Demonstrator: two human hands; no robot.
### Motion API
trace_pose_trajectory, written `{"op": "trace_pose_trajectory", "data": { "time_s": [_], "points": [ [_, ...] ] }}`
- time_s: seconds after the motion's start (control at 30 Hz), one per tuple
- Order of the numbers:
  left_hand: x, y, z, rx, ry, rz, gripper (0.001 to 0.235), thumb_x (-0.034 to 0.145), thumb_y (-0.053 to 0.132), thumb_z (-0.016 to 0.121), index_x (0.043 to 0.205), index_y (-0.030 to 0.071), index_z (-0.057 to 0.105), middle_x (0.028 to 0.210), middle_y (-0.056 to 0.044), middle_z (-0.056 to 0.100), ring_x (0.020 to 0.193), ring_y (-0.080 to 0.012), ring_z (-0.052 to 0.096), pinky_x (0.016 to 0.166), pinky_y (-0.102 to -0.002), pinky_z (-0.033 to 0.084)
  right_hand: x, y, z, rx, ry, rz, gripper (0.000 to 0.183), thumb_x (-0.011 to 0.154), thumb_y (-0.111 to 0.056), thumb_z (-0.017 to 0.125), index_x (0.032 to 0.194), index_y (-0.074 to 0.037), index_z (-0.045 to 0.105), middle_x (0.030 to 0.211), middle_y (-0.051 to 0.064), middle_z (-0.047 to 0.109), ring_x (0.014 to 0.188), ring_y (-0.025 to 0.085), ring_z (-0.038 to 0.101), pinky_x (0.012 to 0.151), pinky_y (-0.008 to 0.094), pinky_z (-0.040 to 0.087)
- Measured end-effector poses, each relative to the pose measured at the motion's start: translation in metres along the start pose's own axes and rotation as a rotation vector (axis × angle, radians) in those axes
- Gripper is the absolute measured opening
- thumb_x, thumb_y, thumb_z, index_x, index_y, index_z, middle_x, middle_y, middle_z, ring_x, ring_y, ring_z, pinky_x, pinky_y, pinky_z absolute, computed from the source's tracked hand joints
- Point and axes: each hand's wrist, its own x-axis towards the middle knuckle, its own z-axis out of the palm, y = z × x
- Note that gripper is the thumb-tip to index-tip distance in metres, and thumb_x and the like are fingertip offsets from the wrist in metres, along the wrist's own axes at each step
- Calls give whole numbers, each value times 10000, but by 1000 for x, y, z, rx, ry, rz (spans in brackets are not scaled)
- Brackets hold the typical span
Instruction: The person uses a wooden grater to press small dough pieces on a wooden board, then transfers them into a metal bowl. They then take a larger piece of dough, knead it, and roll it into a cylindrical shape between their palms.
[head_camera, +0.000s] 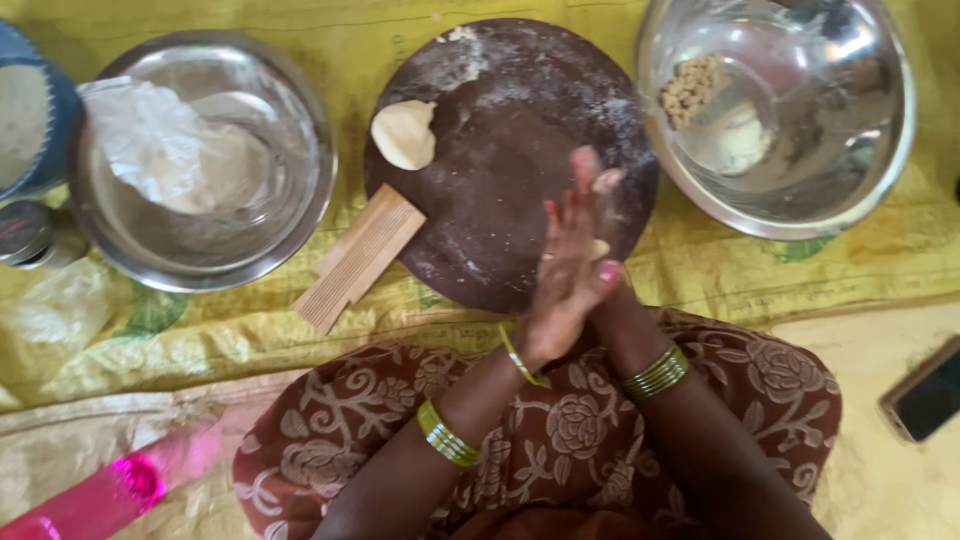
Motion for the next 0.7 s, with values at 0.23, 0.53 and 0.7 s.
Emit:
{"op": "trace_pose_trajectory", "data": {
  "time_s": [0.23,0.53,0.7],
  "points": [
    [25,3,-57,-376,232,-133,834,1072,603,325,1683,73,117,1779,-162,80,1633,-335,97,1317,-524,142,-54,6,65,-39,-204,-44,662,1116,-502,313,1604,-56,292,1657,126,320,1553,254,313,1294,420,255],
    [-39,-18,-18,-292,-34,-269,820,1036,541,342,1608,191,-129,1752,-58,-76,1615,-262,-24,1269,-496,9,0,-33,29,-159,-100,-140,731,1096,-541,202,1655,-74,132,1751,84,64,1622,241,35,1322,422,106],
    [16,-52,-55,-34,148,55,530,1152,104,277,1665,104,146,1783,-109,57,1662,-301,37,1371,-503,114,-41,0,56,0,-247,24,759,1078,-566,222,1651,-72,164,1721,100,118,1564,252,132,1284,419,172]
  ]
}}
